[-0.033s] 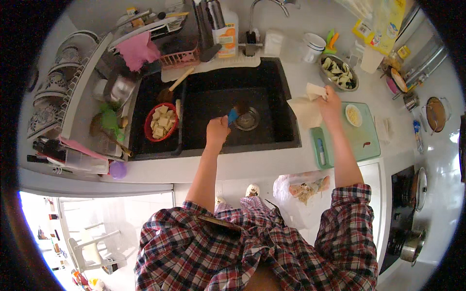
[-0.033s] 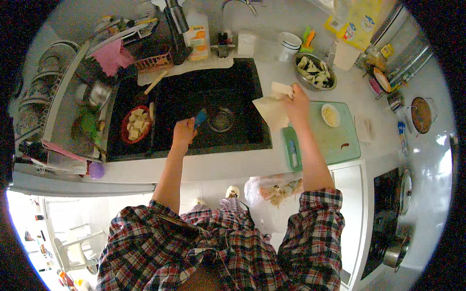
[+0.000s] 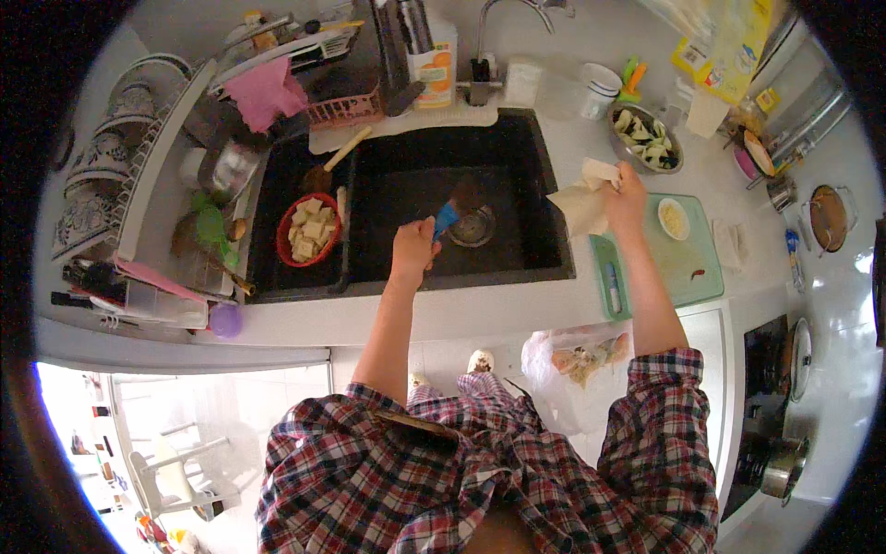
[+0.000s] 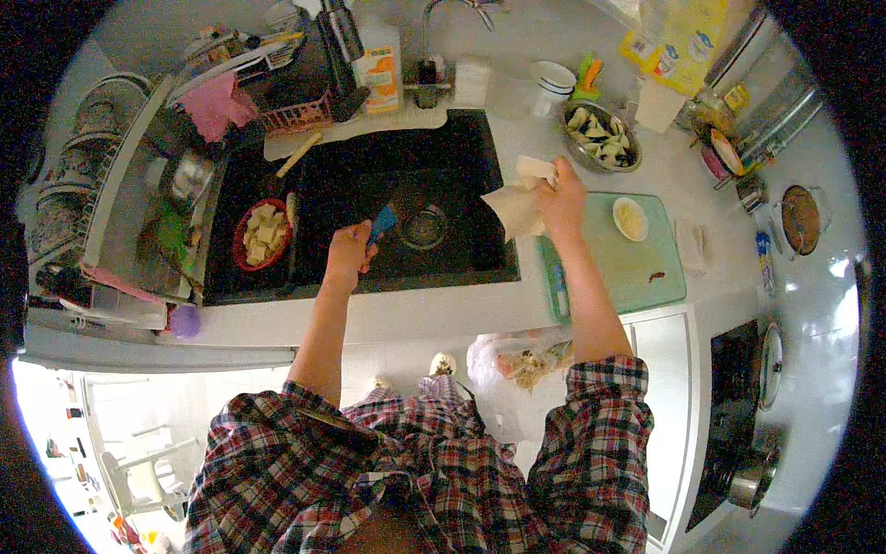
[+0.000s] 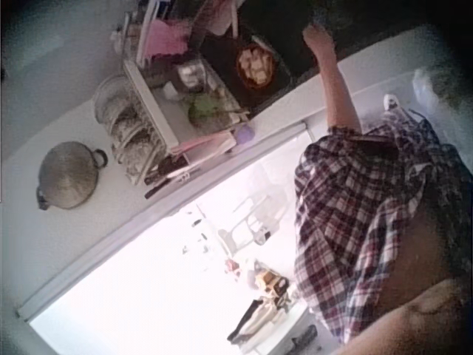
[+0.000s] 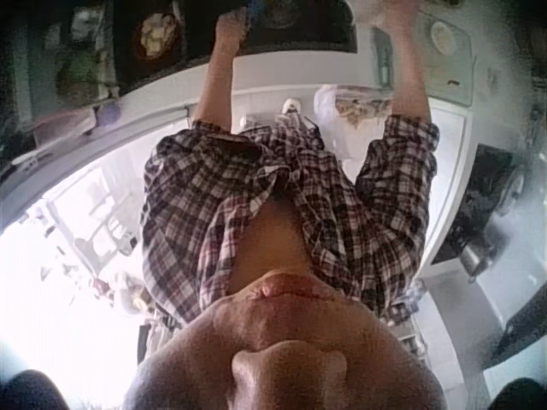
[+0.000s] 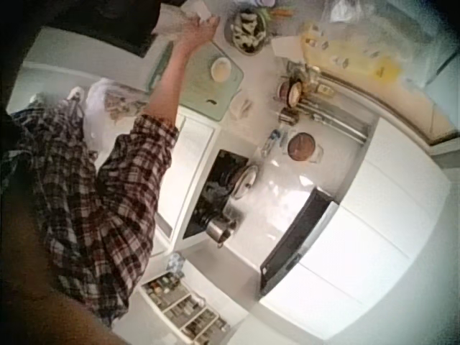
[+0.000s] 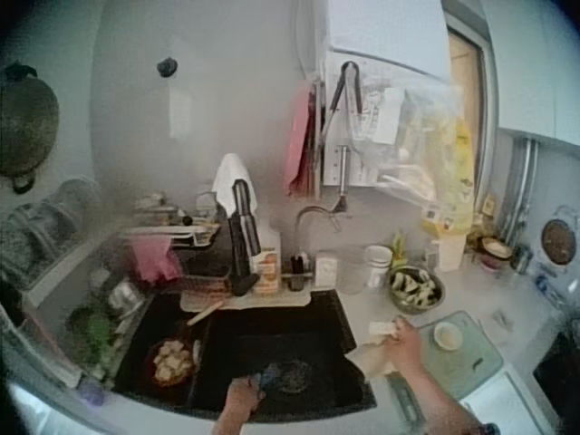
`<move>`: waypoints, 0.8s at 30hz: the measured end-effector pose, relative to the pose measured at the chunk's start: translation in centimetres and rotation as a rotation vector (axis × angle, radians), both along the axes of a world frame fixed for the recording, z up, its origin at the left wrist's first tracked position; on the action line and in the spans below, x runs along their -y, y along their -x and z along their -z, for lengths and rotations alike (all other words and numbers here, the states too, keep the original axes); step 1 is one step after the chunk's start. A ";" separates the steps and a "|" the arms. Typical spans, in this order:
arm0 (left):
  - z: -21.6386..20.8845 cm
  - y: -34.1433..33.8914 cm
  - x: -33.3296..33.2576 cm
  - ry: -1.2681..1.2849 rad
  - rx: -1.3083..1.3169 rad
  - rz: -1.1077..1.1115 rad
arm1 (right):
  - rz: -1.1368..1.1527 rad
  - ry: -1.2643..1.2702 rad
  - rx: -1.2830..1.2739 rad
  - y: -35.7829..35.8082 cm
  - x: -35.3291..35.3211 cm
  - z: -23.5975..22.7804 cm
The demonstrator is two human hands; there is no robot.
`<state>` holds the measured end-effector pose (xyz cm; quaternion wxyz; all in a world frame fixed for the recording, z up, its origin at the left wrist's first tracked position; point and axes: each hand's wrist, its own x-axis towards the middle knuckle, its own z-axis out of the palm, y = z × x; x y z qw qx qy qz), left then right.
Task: The person scrapes adhesive residue from the floor using a scraper and a paper towel, then disposes of the residue in a trash bin. They wash the scraper in the kitchen sink, dry it, and store it in a cabinet. Finally, they organize items on the floor, including egg cartons and a toy, placing them on a rolling cart.
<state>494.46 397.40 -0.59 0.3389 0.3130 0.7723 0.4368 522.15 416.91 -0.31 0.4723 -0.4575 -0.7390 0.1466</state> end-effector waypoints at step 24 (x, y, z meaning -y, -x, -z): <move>-4.7 -0.2 4.4 -0.278 0.394 0.083 | -0.590 -0.316 0.454 14.0 10.2 -4.1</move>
